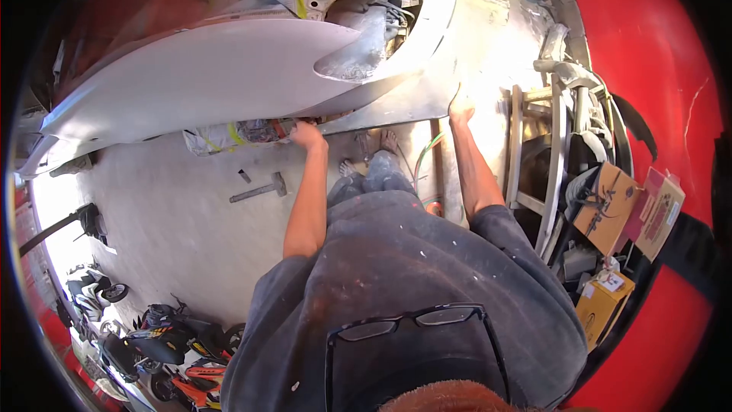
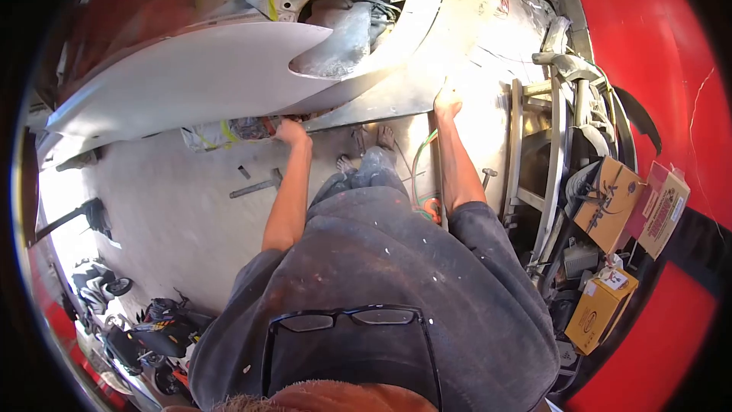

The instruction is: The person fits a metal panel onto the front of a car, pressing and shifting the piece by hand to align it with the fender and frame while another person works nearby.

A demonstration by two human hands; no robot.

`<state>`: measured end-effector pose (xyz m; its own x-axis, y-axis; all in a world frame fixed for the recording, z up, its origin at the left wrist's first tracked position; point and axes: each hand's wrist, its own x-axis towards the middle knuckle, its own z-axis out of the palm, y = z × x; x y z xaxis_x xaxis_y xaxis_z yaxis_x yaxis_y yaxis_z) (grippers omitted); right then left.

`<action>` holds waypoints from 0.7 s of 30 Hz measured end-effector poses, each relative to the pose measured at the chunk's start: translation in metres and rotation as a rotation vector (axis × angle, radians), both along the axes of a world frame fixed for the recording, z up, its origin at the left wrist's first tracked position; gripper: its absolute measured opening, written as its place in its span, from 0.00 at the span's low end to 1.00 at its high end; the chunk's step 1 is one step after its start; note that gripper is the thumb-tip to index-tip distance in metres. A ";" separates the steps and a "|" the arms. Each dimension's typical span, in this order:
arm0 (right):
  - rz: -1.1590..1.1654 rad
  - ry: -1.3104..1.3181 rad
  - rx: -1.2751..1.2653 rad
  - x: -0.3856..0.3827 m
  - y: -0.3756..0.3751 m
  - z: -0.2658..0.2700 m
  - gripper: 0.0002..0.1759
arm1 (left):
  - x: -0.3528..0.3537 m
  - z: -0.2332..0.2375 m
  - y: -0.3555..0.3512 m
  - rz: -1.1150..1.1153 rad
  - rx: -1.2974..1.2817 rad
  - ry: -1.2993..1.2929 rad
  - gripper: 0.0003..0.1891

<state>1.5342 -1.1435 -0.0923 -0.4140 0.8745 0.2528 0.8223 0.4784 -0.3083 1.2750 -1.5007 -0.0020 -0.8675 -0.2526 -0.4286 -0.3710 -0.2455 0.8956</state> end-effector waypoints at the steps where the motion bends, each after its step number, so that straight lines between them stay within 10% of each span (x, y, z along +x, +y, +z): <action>1: -0.043 0.045 0.010 -0.011 -0.010 0.023 0.19 | -0.002 -0.016 -0.003 -0.022 -0.080 0.030 0.17; 11: -0.297 0.341 -0.317 -0.029 -0.034 0.085 0.28 | -0.029 -0.131 -0.032 -0.278 -0.380 0.013 0.09; 17: -0.378 0.307 -0.434 -0.029 -0.029 0.086 0.28 | -0.008 -0.026 -0.009 -0.021 -0.016 -0.103 0.13; 21: -0.314 0.355 -0.377 -0.025 -0.029 0.068 0.20 | -0.015 -0.071 -0.026 -0.389 -0.739 0.085 0.10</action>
<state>1.5090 -1.1725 -0.0244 -0.0682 0.9974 -0.0226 0.7226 0.0338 -0.6905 1.2602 -1.5267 -0.0728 -0.9725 -0.1189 -0.2000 -0.2323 0.5469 0.8043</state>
